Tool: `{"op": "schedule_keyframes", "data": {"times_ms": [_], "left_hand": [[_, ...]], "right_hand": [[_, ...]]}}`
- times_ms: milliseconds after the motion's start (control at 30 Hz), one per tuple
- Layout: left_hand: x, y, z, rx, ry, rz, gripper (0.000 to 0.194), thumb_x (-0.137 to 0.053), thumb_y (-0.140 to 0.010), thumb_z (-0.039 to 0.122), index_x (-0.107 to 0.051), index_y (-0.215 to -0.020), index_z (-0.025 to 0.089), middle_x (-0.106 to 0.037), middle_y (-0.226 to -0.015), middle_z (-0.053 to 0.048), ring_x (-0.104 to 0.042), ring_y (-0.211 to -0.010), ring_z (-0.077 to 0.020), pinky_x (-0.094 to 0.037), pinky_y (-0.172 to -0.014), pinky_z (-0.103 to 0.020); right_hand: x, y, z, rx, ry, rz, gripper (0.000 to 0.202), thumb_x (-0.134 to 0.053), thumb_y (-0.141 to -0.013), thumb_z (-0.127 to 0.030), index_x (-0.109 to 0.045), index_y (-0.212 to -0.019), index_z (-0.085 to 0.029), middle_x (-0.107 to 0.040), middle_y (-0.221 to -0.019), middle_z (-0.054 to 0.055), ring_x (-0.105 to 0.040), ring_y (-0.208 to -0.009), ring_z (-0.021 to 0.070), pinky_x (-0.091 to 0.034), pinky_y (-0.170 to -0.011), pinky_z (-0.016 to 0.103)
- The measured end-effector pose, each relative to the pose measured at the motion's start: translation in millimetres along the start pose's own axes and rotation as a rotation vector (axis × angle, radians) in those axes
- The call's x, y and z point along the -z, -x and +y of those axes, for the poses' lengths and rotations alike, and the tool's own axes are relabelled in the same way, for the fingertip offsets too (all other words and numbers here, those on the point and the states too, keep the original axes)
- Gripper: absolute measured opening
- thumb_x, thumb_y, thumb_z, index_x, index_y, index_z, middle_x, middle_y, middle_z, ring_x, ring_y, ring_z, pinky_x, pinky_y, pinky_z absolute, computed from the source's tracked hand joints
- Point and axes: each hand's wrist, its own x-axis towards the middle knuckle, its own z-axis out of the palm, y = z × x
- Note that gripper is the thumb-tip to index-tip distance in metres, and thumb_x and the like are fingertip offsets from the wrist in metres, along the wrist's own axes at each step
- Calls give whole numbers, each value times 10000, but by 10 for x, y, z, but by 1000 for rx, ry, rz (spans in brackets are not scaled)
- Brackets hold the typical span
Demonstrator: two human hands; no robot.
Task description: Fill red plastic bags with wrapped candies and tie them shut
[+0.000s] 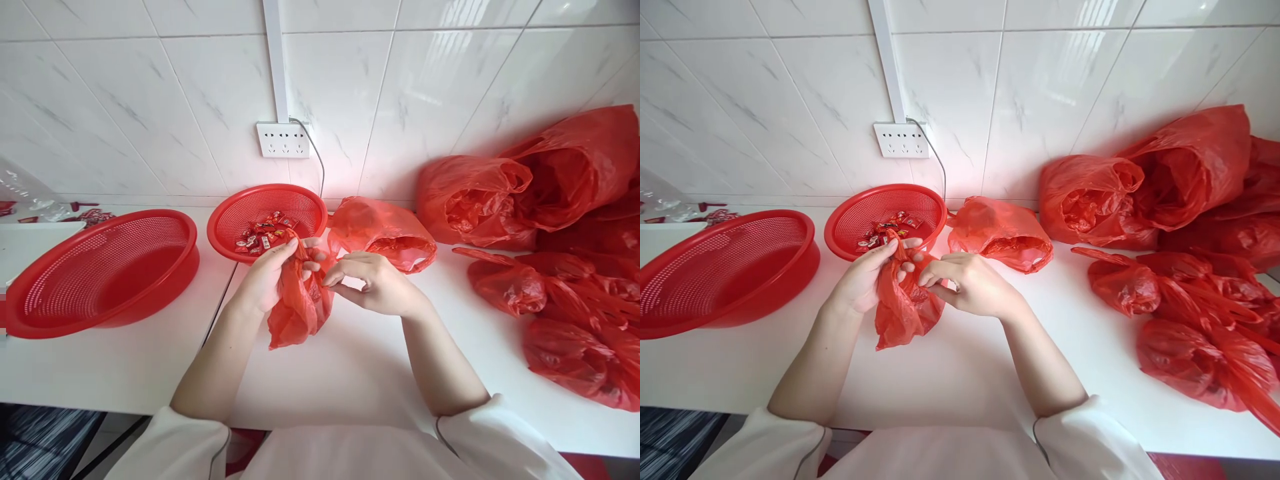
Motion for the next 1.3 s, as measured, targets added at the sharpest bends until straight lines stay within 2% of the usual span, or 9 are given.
{"op": "schedule_keyframes", "data": {"times_ms": [133,267,433,567,767,933,1033,1167,1300], "left_hand": [[-3,105,1,-149,-423,-58,360,-474,-908,468,-673,-914,168,-574,-603,-10,-555,-501,-125,-456,-506,-255],[17,147,-9,-647,-983,-7,207,-568,-870,353,-668,-782,194,-591,-705,-30,-563,-654,-149,-468,-644,-284],[60,70,-36,-989,-1126,-103,125,-545,-865,278,-658,-870,225,-611,-952,-74,-596,-868,-199,-494,-801,-335],[30,47,-57,-949,-988,-160,225,-423,-924,255,-636,-879,199,-585,-1019,-101,-593,-951,-211,-485,-874,-373],[-21,44,-60,-661,-722,-279,352,-365,-959,346,-640,-806,191,-607,-999,-100,-598,-943,-216,-477,-885,-383],[34,42,-26,-675,-600,-127,412,-382,-945,407,-595,-670,185,-578,-1120,-118,-549,-1051,-240,-441,-953,-406],[82,61,20,-647,-643,-99,424,-404,-926,469,-577,-648,200,-615,-934,-101,-557,-1005,-242,-400,-1005,-437],[194,112,127,-608,-642,-84,330,-470,-897,483,-622,-771,220,-576,-701,-51,-588,-914,-244,-376,-1012,-458],[381,138,258,-682,-636,20,345,-493,-886,462,-603,-666,220,-633,-834,-88,-574,-999,-262,-355,-1032,-445]], "right_hand": [[42,-13,-8,-13,-118,59,126,-633,-844,-246,-633,-970,-243,-673,-907,30,-626,-810,175,-533,-754,340],[-21,-81,-10,-88,-249,219,277,-598,-881,-333,-574,-1142,-243,-593,-1233,80,-559,-1139,216,-481,-958,392],[-191,-133,74,-275,-548,126,420,-412,-972,-381,-363,-1382,-302,-466,-1413,88,-593,-1093,186,-536,-876,378],[-249,-142,146,-293,-653,114,426,-497,-934,-385,-399,-1336,-285,-609,-1183,68,-619,-825,131,-542,-655,279],[-205,-165,195,-306,-645,273,225,-622,-852,-417,-607,-858,-193,-645,-854,32,-586,-768,134,-505,-717,296],[-129,-149,221,-400,-852,290,272,-611,-854,-432,-566,-736,-191,-650,-994,50,-599,-861,151,-502,-785,319],[-54,-138,202,-374,-977,223,407,-556,-877,-463,-450,-599,-186,-640,-1054,61,-608,-929,184,-498,-868,386],[162,-66,250,-399,-814,303,545,-450,-891,-574,-354,-513,-194,-627,-1050,69,-601,-975,216,-514,-837,382],[500,126,396,-541,-435,606,587,-317,-894,-667,-461,-554,-212,-636,-906,74,-628,-872,211,-519,-671,332]]}}
